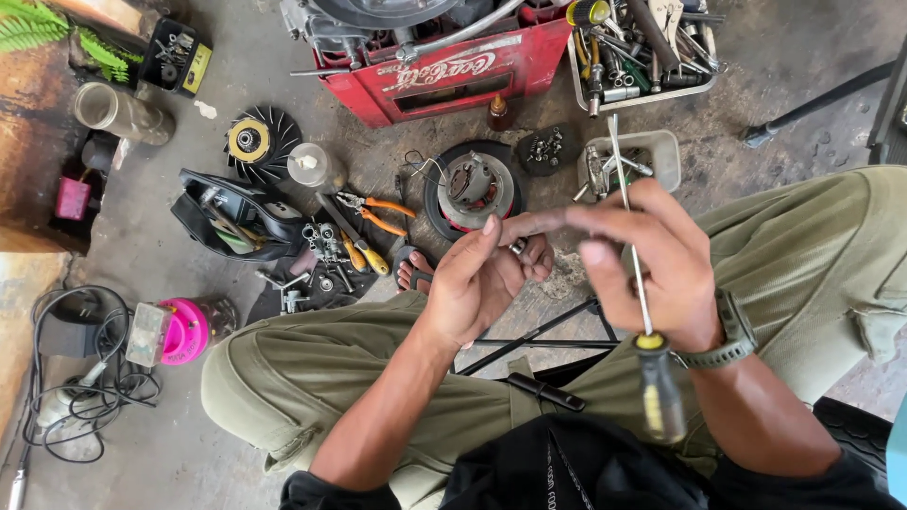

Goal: The person uses a screwdriver to manipulate a small black mechanical component held in their left hand. They then pick up a larger circular metal part and use the screwdriver to work on it as well.

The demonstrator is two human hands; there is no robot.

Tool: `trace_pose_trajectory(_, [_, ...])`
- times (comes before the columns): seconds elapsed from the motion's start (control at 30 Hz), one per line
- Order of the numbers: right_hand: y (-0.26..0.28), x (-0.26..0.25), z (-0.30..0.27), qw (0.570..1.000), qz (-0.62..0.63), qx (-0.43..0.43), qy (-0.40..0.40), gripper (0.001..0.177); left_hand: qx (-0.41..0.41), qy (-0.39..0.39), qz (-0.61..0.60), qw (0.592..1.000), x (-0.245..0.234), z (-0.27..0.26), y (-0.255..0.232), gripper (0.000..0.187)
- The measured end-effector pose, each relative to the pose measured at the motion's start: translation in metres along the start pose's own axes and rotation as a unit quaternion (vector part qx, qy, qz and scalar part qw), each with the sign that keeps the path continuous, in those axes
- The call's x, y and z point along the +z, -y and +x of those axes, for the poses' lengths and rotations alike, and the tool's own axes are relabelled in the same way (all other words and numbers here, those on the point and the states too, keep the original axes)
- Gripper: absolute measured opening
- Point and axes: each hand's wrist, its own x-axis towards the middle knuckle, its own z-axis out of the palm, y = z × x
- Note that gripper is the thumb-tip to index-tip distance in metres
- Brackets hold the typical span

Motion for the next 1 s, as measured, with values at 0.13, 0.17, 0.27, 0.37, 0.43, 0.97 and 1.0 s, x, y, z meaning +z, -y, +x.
trace_pose_trajectory(0.13, [0.005, 0.003, 0.002, 0.991, -0.082, -0.098, 0.028, 0.026, -0.029, 0.008, -0.025, 0.999, 0.005, 0.0, -0.002, 0.067])
trace_pose_trajectory(0.17, [0.01, 0.004, 0.003, 0.987, -0.118, -0.099, 0.037, 0.026, -0.033, 0.009, -0.023, 0.999, 0.007, -0.001, -0.003, 0.069])
trace_pose_trajectory(0.27, [0.007, 0.006, 0.003, 0.989, -0.115, -0.086, 0.041, 0.018, 0.02, 0.033, 0.076, 0.996, 0.004, -0.002, -0.002, 0.064])
trace_pose_trajectory(0.37, [0.009, 0.005, 0.001, 0.999, -0.016, -0.024, 0.033, 0.018, 0.07, 0.055, 0.178, 0.98, -0.001, -0.006, -0.003, 0.061])
trace_pose_trajectory(0.43, [-0.004, 0.007, -0.004, 1.0, 0.013, -0.022, 0.009, 0.019, 0.066, 0.048, 0.271, 0.959, 0.017, -0.008, -0.022, 0.066])
trace_pose_trajectory(0.97, [0.004, 0.001, 0.0, 0.989, 0.141, 0.045, -0.012, 0.015, 0.23, -0.046, 0.5, 0.834, 0.028, -0.004, -0.025, 0.028])
trace_pose_trajectory(1.0, [0.004, 0.001, -0.002, 0.989, 0.14, 0.045, -0.012, 0.015, 0.23, -0.046, 0.5, 0.834, 0.027, -0.004, -0.023, 0.028])
